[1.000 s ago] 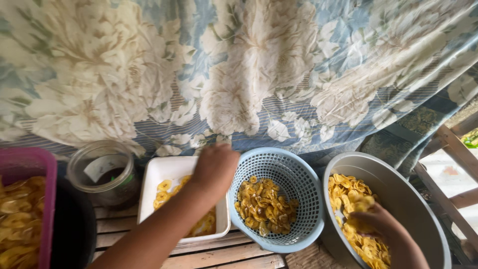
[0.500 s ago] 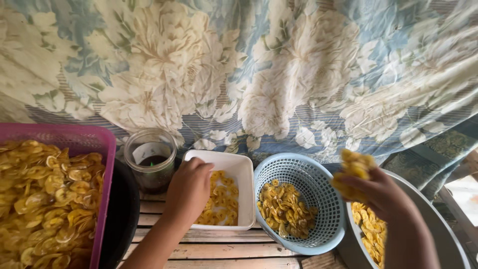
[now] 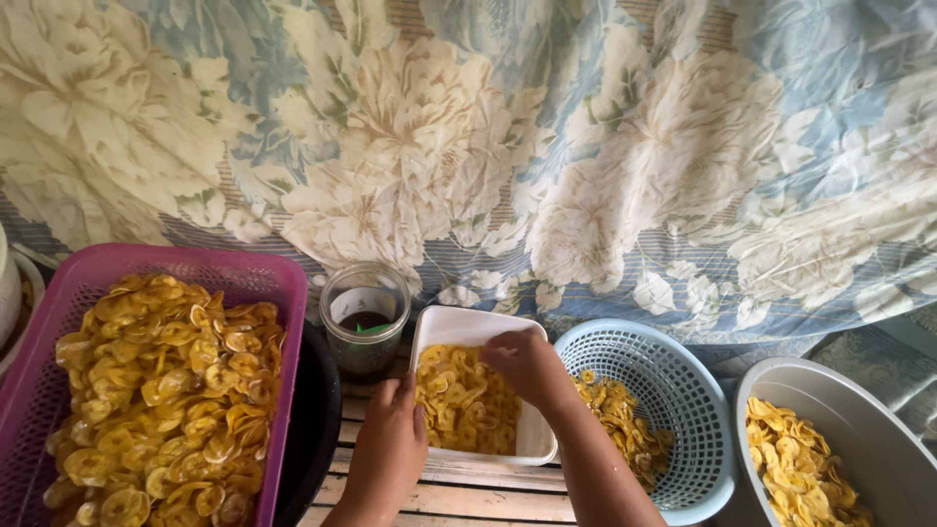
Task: The person transfers banana chips from a large purple basket into white containers and a blue basket by hand, then uses a green scoop to fill a clear jar with chips from a white container.
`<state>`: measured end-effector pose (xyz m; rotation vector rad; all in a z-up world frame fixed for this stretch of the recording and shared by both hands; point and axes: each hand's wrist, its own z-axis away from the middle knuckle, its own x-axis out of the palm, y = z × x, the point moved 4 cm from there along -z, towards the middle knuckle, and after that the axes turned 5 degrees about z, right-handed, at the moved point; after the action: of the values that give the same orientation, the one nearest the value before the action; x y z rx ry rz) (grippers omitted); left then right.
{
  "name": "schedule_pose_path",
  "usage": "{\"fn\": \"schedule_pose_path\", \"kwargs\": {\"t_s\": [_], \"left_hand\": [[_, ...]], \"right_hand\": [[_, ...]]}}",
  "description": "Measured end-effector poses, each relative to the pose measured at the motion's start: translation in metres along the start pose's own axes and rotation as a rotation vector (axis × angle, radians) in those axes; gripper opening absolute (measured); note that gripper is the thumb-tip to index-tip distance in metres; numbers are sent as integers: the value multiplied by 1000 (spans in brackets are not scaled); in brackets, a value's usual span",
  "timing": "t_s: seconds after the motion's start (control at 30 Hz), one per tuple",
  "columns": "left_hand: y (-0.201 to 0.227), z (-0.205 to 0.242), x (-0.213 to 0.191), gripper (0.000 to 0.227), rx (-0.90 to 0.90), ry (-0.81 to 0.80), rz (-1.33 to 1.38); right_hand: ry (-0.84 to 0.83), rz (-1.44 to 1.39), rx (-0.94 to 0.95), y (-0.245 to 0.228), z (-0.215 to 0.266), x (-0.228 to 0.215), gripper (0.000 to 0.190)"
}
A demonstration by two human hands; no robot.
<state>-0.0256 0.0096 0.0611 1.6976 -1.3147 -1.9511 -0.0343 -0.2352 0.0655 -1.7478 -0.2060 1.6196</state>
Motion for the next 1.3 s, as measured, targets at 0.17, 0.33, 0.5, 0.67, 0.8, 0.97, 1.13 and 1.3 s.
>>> {"fn": "schedule_pose_path", "kwargs": {"t_s": [0.17,0.33,0.5,0.67,0.8,0.97,1.13,1.3], "left_hand": [[24,-5,-55,41,-41,-175,-133],[46,-54,-163,26,245,361,-334],[29,-140,-161,15,264,169,-670],[-12,-172,-134,13,260,2,-624],[-16,-170,-133,14,250,22,-436],[0,-159,-125,21,352,95,-385],[8,-149,-122,18,379,131,-361],[7,-140,-124,15,419,217,-300]], "right_hand": [[89,277,-346,-30,5,-8,25],[183,82,-377,-117,11,-37,29],[31,226,-528,-201,-4,-11,21],[-187,747,-377,-215,-43,41,29],[-159,889,-387,-197,-61,58,16],[-208,792,-300,-179,-53,66,19],[-184,760,-312,-174,-43,65,20],[-140,779,-318,-170,-47,70,25]]}}
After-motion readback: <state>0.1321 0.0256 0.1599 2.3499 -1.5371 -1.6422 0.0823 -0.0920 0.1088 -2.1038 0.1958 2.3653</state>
